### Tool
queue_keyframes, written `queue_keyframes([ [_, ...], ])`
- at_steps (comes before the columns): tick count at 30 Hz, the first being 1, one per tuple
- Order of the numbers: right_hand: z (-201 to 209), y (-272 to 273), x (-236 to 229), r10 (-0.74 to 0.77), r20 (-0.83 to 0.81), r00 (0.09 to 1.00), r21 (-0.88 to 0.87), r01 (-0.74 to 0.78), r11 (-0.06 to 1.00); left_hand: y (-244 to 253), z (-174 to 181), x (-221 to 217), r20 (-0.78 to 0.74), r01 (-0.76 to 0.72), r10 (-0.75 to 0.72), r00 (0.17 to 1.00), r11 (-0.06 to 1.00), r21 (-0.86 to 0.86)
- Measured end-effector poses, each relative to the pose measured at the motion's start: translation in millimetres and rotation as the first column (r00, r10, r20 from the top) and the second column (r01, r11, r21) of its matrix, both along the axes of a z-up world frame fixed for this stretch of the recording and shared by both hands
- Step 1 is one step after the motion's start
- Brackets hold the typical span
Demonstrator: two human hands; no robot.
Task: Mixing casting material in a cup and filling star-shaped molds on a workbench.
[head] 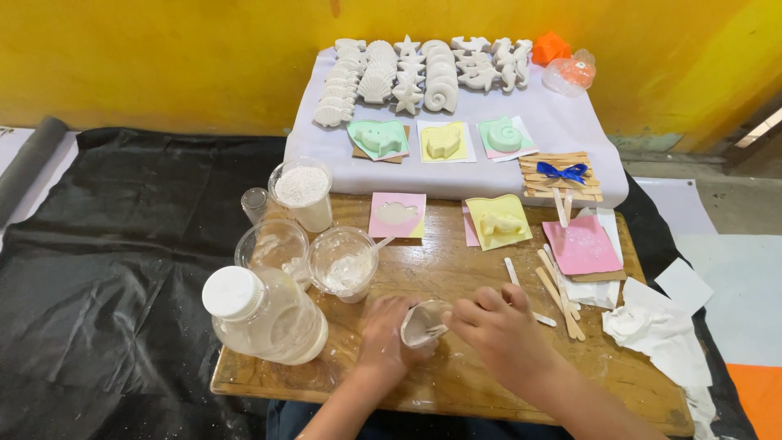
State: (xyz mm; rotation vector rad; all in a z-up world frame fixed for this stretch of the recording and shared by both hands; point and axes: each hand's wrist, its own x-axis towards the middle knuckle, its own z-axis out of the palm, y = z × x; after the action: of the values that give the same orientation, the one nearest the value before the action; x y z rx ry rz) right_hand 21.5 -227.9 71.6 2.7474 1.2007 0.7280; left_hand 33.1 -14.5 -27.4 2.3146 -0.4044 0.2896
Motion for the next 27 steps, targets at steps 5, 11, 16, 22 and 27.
queue_keyframes([
  [5,21.4,16.1,17.6,0.039,-0.191,0.981,0.036,-0.032,0.999,10.2,9.1,-6.4,-0.062,-0.004,0.005,0.998,1.0,0.014],
  [11,84.4,62.7,53.2,0.089,-0.205,0.975,0.211,-0.045,0.977,15.8,5.3,-13.1,0.128,-0.001,0.018,0.992,0.991,-0.131],
  [16,67.9,110.1,90.4,-0.088,-0.367,0.926,0.111,0.138,0.984,13.9,4.6,-12.5,0.251,-0.1,0.113,0.961,0.993,-0.064],
  [22,84.4,128.8,100.4,0.073,-0.038,0.997,-0.061,-0.076,0.995,12.2,21.0,-16.3,0.333,-0.247,0.282,0.9,0.958,-0.144],
  [27,102.0,137.4,97.8,0.298,0.342,0.891,-0.262,-0.215,0.941,11.9,37.5,-17.9,0.261,-0.421,0.398,0.879,0.906,0.036],
])
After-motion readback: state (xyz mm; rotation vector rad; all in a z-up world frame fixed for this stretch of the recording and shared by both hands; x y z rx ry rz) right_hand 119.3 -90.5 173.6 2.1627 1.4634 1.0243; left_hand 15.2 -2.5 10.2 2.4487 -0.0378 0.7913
